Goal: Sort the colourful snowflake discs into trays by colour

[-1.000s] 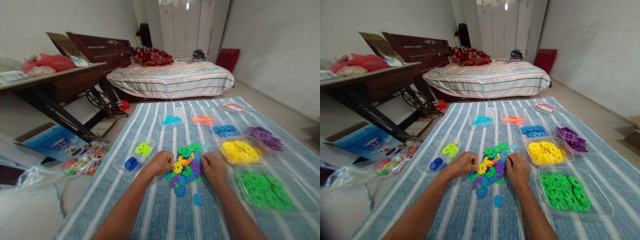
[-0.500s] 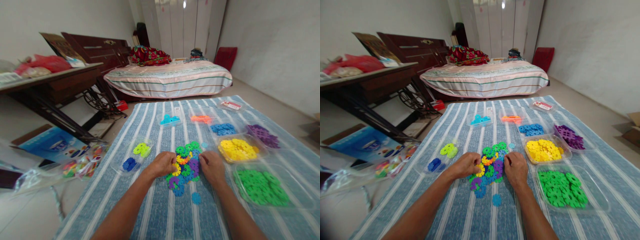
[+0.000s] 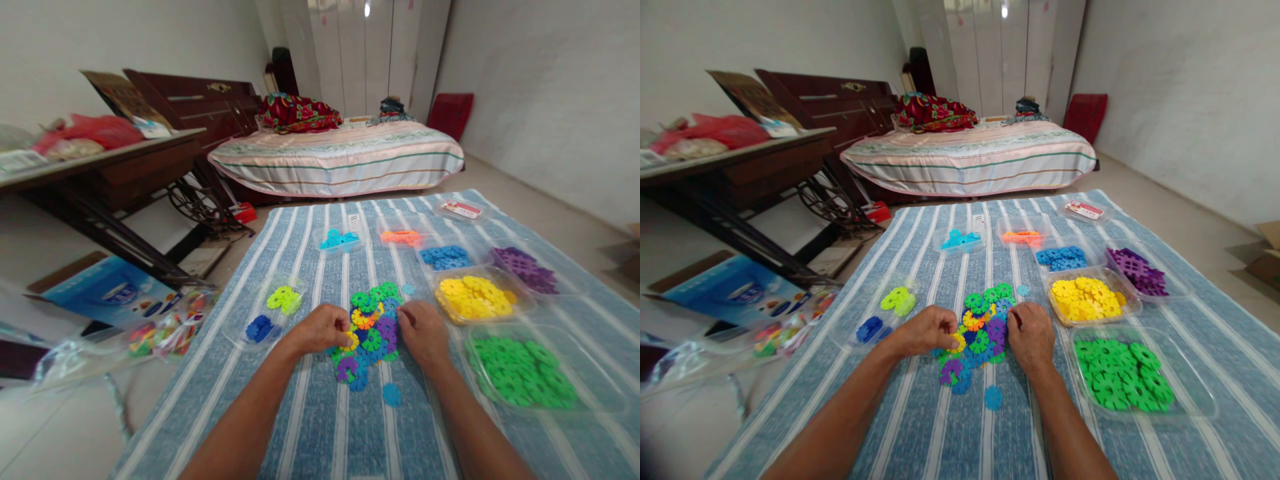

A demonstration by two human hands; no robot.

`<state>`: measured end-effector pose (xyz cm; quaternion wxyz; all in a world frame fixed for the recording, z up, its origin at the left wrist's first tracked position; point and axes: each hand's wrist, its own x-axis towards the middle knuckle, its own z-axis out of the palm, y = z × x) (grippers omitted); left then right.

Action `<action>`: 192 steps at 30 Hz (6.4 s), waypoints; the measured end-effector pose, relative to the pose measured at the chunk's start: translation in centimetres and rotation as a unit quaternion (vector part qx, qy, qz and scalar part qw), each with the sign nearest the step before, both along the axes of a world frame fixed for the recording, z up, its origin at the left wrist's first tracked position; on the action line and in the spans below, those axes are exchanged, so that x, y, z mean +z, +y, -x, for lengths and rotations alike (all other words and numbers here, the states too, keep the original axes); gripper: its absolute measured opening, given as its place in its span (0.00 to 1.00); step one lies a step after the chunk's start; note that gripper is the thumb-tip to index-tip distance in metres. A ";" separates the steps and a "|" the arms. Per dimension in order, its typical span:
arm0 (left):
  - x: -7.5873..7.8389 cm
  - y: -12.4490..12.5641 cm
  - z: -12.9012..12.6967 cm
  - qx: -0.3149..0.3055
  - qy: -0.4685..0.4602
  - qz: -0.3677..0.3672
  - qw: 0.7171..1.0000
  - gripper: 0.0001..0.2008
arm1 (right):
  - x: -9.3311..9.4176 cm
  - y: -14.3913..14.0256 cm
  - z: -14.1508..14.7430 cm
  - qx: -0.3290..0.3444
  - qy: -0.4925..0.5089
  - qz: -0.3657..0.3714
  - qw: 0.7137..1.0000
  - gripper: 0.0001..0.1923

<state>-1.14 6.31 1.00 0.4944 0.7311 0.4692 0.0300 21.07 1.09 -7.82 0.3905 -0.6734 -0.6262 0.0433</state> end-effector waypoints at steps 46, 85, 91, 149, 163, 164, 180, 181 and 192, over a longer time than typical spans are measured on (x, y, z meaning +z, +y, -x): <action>0.8 -1.0 0.9 -0.131 0.271 -0.192 0.934 0.12 | -0.3 -0.2 -0.3 0.001 -0.015 -0.008 1.000 0.12; -1.0 -2.2 -3.2 0.046 0.122 -0.146 0.981 0.09 | -0.3 -0.1 -0.4 0.007 -0.018 -0.010 1.000 0.12; -1.0 -2.3 -3.2 0.052 0.155 -0.174 0.971 0.11 | -0.1 -0.1 -0.2 0.004 -0.014 -0.002 1.000 0.12; 2.4 1.0 -0.3 -0.105 0.274 -0.228 0.929 0.05 | -0.1 -0.2 -0.1 0.005 -0.002 0.010 1.000 0.13; 2.1 -1.7 2.3 -0.010 0.193 -0.192 0.962 0.02 | -0.5 -0.2 -0.4 0.008 -0.004 -0.003 1.000 0.12; 2.8 -1.7 3.0 -0.001 0.182 -0.193 0.964 0.02 | -0.5 -0.2 -0.4 0.010 -0.004 -0.003 1.000 0.12; 6.1 0.1 9.7 0.102 0.392 -0.236 0.883 0.07 | -0.5 -0.2 -0.5 0.006 -0.007 0.001 1.000 0.13; 6.3 -0.1 9.2 0.110 0.385 -0.254 0.880 0.08 | -0.5 -0.2 -0.5 0.007 -0.008 0.000 1.000 0.13; 0.7 -3.4 -2.0 -0.059 0.234 -0.287 0.927 0.08 | -0.4 -0.2 -0.3 0.007 -0.007 -0.009 1.000 0.13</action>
